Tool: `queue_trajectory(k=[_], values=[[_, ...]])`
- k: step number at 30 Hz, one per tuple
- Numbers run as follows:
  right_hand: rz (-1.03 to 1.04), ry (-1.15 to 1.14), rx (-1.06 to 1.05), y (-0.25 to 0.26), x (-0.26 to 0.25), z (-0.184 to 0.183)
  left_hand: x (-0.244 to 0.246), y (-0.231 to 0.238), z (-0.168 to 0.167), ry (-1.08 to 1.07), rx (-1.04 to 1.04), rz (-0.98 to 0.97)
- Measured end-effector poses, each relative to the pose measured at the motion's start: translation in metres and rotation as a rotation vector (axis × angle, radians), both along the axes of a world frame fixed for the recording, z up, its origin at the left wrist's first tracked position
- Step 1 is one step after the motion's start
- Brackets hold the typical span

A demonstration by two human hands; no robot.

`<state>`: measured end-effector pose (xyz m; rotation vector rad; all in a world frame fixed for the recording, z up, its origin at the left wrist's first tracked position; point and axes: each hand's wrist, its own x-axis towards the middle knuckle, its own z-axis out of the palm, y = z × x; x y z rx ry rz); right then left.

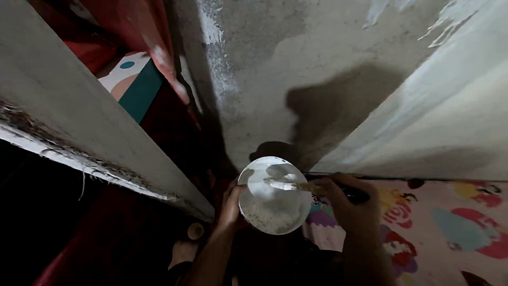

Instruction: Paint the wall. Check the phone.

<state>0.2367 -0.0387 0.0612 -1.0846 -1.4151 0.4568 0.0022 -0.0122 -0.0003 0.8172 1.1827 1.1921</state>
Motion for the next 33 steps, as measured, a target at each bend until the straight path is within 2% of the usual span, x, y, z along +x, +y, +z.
queue_trajectory(k=[3,5,9,11,16,21,25,30,33], values=[[0.072,-0.172,0.011,0.007,-0.001,-0.013,-0.003,-0.001,0.008,-0.018,0.020,-0.057],[0.198,-0.232,0.018,0.009,-0.002,-0.019,-0.007,0.001,0.012,-0.038,0.040,-0.057],[0.417,-0.273,0.024,0.004,0.007,-0.020,-0.016,0.009,0.011,-0.139,0.055,-0.010],[0.483,-0.264,0.013,0.000,0.020,-0.015,-0.022,0.012,0.012,-0.117,0.035,-0.028],[0.408,-0.141,0.008,-0.002,0.039,-0.006,-0.029,0.013,0.015,-0.012,-0.038,-0.174],[0.318,-0.225,-0.012,0.005,0.016,-0.018,-0.022,0.008,0.022,-0.057,-0.054,-0.242],[0.370,-0.276,-0.033,0.005,0.004,-0.024,-0.025,0.010,0.023,-0.078,-0.063,-0.210],[0.503,-0.315,-0.063,-0.003,0.029,-0.012,-0.035,0.013,0.029,-0.055,0.000,-0.170],[0.536,-0.396,-0.088,-0.009,0.039,-0.004,-0.041,0.016,0.029,0.043,0.019,-0.189]])
